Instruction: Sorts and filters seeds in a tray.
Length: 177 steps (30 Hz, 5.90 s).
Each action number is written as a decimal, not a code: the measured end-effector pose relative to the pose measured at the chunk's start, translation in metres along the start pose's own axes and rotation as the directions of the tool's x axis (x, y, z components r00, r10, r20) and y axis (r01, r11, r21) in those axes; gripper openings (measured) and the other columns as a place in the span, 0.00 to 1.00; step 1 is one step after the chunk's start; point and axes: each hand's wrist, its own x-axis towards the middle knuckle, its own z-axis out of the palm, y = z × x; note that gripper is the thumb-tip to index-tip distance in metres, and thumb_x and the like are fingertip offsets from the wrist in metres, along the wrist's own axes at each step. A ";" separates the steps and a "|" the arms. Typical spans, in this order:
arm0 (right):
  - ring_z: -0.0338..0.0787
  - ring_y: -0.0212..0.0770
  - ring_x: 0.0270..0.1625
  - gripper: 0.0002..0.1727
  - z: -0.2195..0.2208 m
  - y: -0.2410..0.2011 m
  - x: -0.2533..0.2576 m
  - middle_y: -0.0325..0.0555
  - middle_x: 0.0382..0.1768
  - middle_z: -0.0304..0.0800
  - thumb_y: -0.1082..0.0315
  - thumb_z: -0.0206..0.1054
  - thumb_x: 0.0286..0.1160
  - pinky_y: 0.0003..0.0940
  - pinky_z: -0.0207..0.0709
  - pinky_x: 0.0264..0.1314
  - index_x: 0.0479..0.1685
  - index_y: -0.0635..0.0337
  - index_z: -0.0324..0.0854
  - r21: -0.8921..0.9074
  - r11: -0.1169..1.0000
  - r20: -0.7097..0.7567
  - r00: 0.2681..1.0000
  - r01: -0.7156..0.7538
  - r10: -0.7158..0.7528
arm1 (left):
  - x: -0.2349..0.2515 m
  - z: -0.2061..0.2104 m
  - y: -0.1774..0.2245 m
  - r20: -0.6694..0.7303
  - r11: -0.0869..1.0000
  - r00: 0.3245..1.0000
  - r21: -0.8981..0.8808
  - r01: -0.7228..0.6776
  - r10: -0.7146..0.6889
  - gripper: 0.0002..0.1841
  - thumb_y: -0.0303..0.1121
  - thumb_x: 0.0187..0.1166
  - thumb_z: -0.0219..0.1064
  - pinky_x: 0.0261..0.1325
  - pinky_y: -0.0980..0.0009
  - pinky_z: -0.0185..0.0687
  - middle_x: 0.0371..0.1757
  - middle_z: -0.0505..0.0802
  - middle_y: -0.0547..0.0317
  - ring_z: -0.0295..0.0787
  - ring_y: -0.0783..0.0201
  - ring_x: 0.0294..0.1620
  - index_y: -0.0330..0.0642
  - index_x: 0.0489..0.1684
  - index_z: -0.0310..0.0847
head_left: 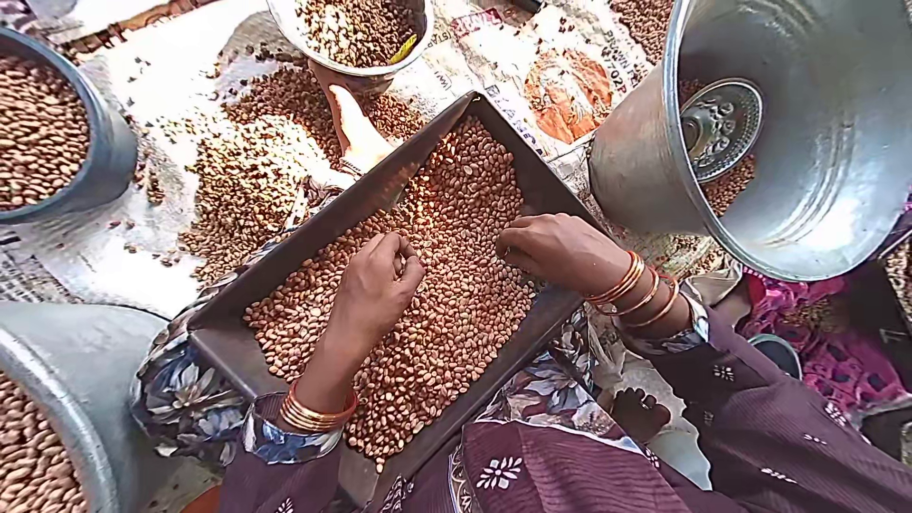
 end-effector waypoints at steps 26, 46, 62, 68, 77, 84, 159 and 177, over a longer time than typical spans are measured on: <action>0.87 0.66 0.58 0.17 -0.008 -0.038 0.127 0.65 0.64 0.80 0.67 0.58 0.88 0.57 0.84 0.50 0.68 0.66 0.78 -0.171 0.985 -0.034 0.999 -0.030 0.024 | 0.003 -0.021 -0.010 -0.145 0.355 0.952 -0.934 -0.043 -0.268 0.17 0.30 0.88 0.36 0.21 0.87 0.74 0.32 0.91 0.68 0.83 0.79 0.21 0.53 0.37 0.72; 0.93 0.46 0.40 0.15 -0.025 0.009 0.066 0.47 0.40 0.92 0.62 0.55 0.91 0.49 0.85 0.46 0.53 0.56 0.87 0.172 0.966 -0.015 0.981 0.191 -0.191 | 0.004 -0.020 -0.019 -0.189 0.433 0.953 -0.898 -0.072 -0.235 0.19 0.42 0.93 0.42 0.15 0.88 0.56 0.19 0.72 0.75 0.60 0.80 0.12 0.58 0.29 0.73; 0.93 0.54 0.47 0.09 -0.028 0.020 0.057 0.53 0.46 0.91 0.70 0.60 0.86 0.56 0.84 0.50 0.50 0.60 0.87 0.024 0.996 -0.125 0.989 0.087 -0.083 | 0.007 -0.014 -0.016 -0.065 0.525 0.963 -0.847 0.085 -0.261 0.18 0.32 0.94 0.44 0.17 0.86 0.59 0.17 0.74 0.73 0.63 0.80 0.13 0.44 0.56 0.84; 0.90 0.65 0.56 0.18 -0.027 0.003 0.102 0.62 0.63 0.84 0.73 0.56 0.86 0.59 0.84 0.50 0.69 0.59 0.80 -0.117 0.988 -0.124 0.989 -0.098 0.084 | 0.007 -0.012 -0.017 -0.050 0.529 0.966 -0.843 0.095 -0.253 0.17 0.32 0.94 0.44 0.17 0.86 0.58 0.16 0.72 0.73 0.62 0.80 0.13 0.42 0.54 0.84; 0.91 0.60 0.42 0.17 -0.027 -0.015 0.093 0.59 0.53 0.85 0.79 0.57 0.81 0.54 0.85 0.38 0.62 0.60 0.84 -0.022 0.999 -0.324 0.946 0.026 -0.032 | 0.008 -0.017 -0.021 -0.099 0.500 0.948 -0.863 0.069 -0.303 0.16 0.32 0.94 0.46 0.17 0.86 0.59 0.17 0.73 0.72 0.62 0.79 0.13 0.42 0.53 0.84; 0.93 0.56 0.41 0.11 -0.026 0.000 0.091 0.49 0.38 0.94 0.73 0.63 0.77 0.62 0.80 0.37 0.45 0.51 0.91 0.065 0.998 0.027 1.000 0.004 -0.006 | 0.006 -0.019 -0.022 -0.184 0.833 0.964 -0.550 0.062 -0.193 0.06 0.33 0.86 0.64 0.23 0.81 0.64 0.28 0.84 0.70 0.67 0.78 0.18 0.47 0.50 0.87; 0.92 0.50 0.41 0.03 0.002 0.028 0.051 0.49 0.40 0.91 0.70 0.78 0.69 0.52 0.86 0.44 0.38 0.56 0.92 0.075 0.979 -0.144 0.974 0.187 -0.175 | 0.007 -0.015 -0.016 0.013 0.250 0.939 -0.963 0.105 -0.345 0.18 0.45 0.96 0.45 0.13 0.88 0.53 0.15 0.66 0.76 0.54 0.82 0.10 0.53 0.34 0.75; 0.92 0.56 0.41 0.11 0.013 0.017 0.052 0.55 0.44 0.89 0.66 0.75 0.68 0.56 0.85 0.38 0.43 0.62 0.87 -0.088 0.996 -0.115 0.993 0.021 -0.031 | 0.007 -0.014 -0.016 0.068 0.226 0.937 -0.962 0.153 -0.344 0.20 0.47 0.95 0.46 0.13 0.87 0.50 0.14 0.64 0.75 0.53 0.80 0.09 0.53 0.29 0.72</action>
